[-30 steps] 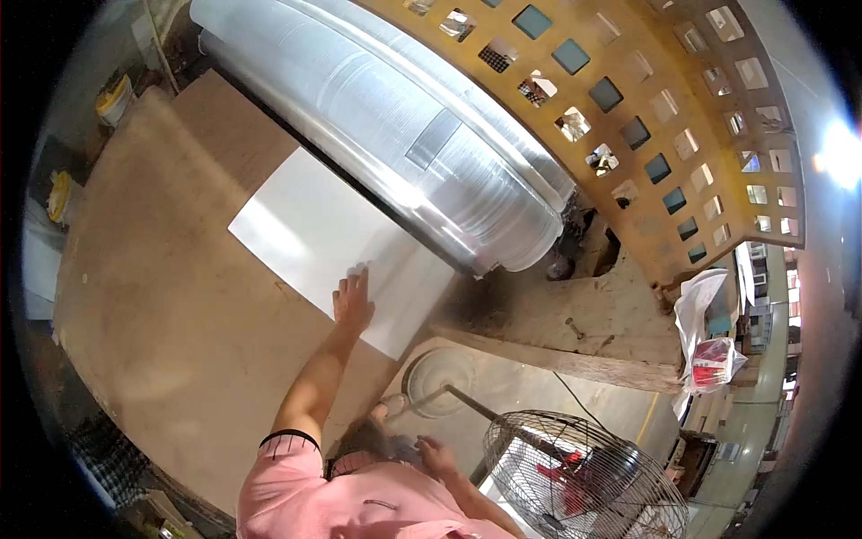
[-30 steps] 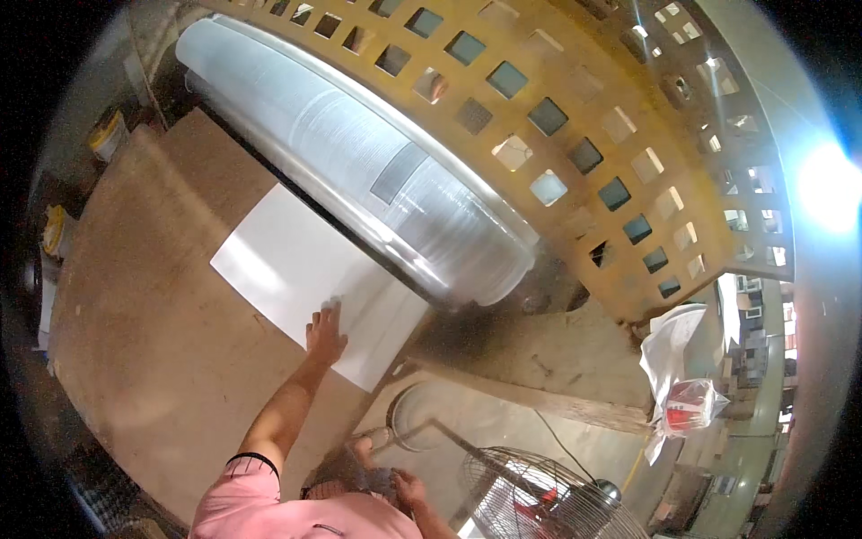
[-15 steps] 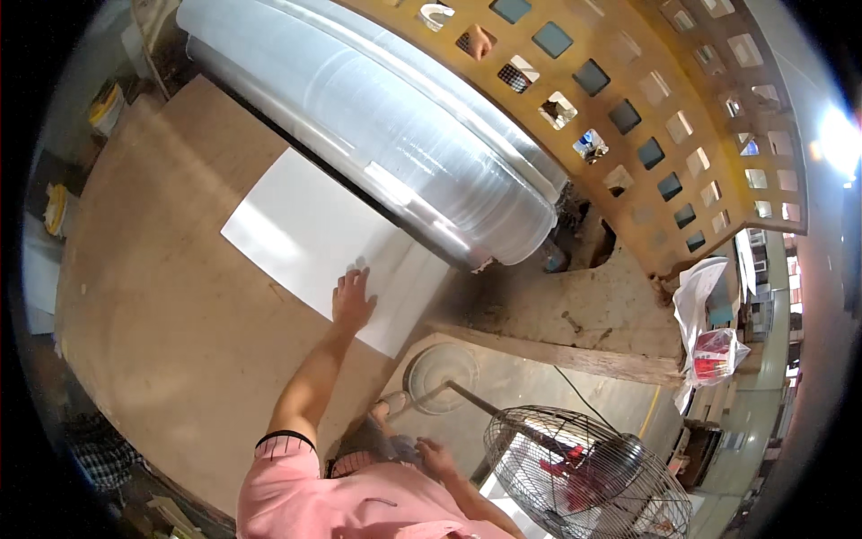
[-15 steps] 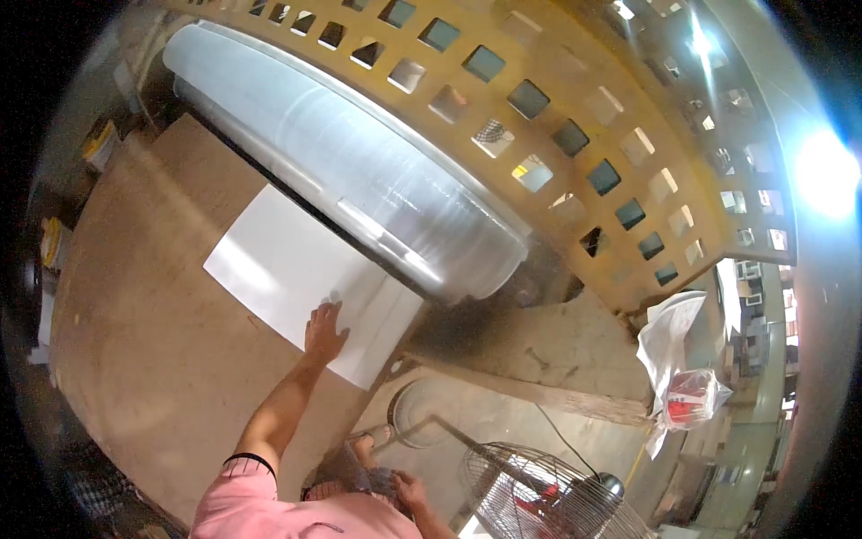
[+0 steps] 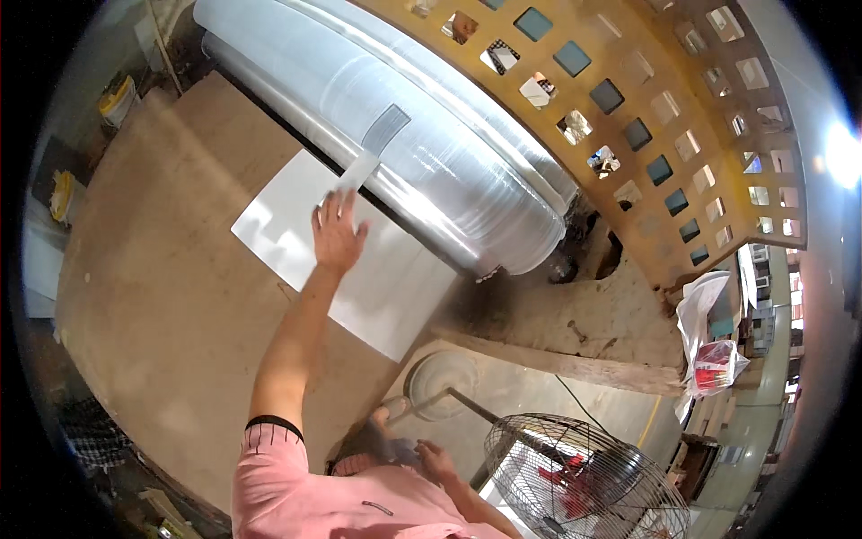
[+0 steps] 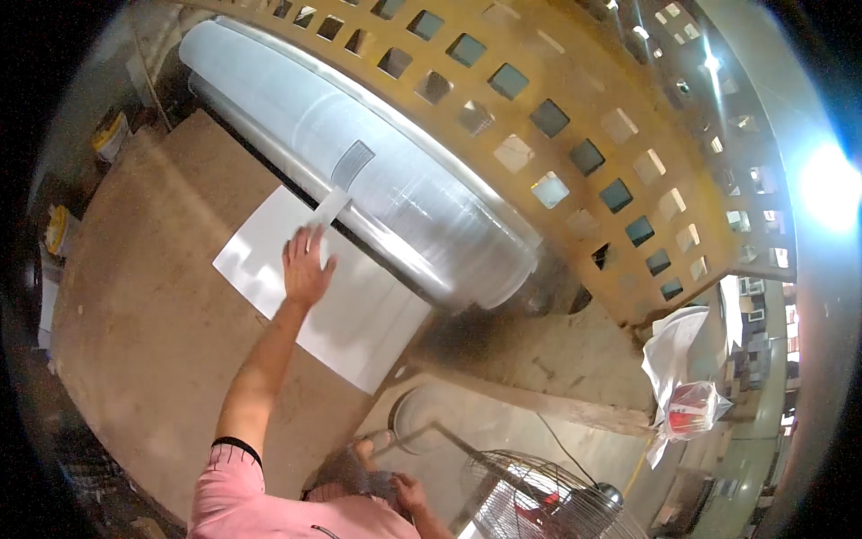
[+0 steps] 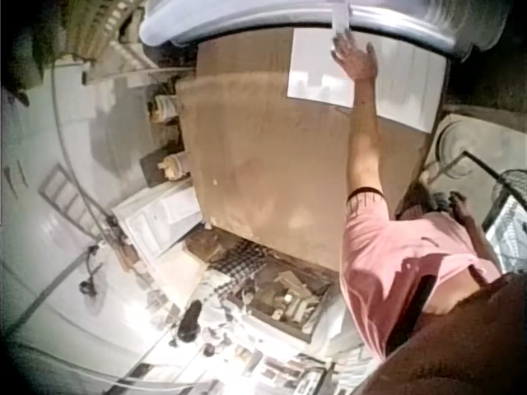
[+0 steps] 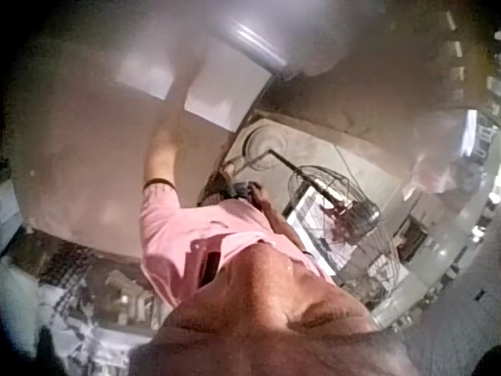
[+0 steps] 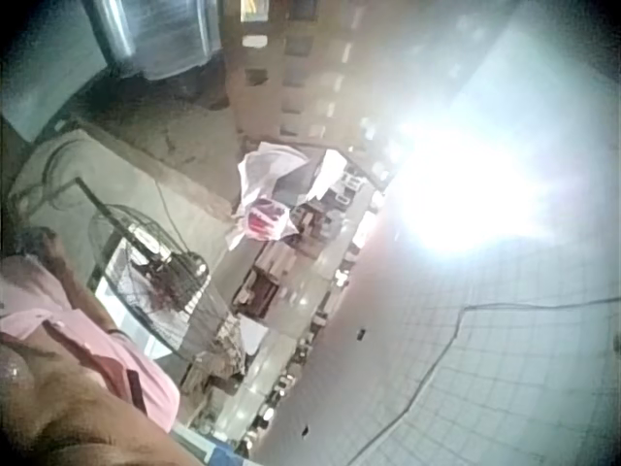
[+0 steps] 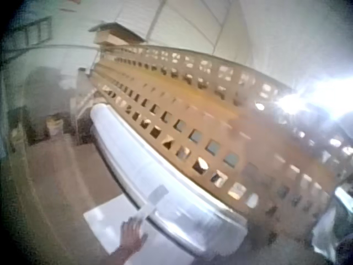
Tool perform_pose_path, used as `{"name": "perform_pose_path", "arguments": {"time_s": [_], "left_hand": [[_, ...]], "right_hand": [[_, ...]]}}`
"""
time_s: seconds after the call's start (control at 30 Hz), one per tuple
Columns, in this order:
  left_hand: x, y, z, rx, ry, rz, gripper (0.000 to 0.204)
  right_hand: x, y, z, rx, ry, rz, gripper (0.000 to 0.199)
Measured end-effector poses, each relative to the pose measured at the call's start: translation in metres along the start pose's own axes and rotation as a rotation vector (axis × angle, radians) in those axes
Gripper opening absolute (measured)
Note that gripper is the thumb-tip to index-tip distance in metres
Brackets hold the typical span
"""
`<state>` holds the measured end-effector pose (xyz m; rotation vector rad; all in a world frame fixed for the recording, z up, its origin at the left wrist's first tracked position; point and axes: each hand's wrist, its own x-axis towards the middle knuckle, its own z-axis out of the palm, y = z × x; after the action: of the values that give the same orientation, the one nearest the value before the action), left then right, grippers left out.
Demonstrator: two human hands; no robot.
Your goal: The person applies adhesive from bottles to white furniture panels, staples components using a pneumatic tool, and feeds panels into a rolling laminating machine.
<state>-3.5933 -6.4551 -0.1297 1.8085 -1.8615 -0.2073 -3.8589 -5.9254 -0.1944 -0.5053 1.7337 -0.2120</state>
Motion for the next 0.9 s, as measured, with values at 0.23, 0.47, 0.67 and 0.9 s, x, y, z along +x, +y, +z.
{"name": "perform_pose_path", "arguments": {"time_s": [0.23, 0.47, 0.67, 0.9], "left_hand": [[0.028, -0.063, 0.020, 0.202, -0.535, -0.424, 0.089], [-0.017, -0.090, 0.036, 0.193, -0.461, -0.473, 0.069], [-0.032, -0.104, 0.050, 0.137, -0.433, -0.445, 0.060], [-0.069, -0.060, 0.069, 0.021, -0.472, -0.161, 0.065]], "right_hand": [[-0.017, -0.022, 0.007, 0.116, 0.037, 0.026, 0.043], [-0.008, -0.008, 0.013, 0.070, 0.012, 0.053, 0.045], [-0.008, -0.026, 0.011, 0.057, -0.022, 0.067, 0.047], [0.003, -0.021, 0.014, 0.074, -0.047, 0.008, 0.046]]}}
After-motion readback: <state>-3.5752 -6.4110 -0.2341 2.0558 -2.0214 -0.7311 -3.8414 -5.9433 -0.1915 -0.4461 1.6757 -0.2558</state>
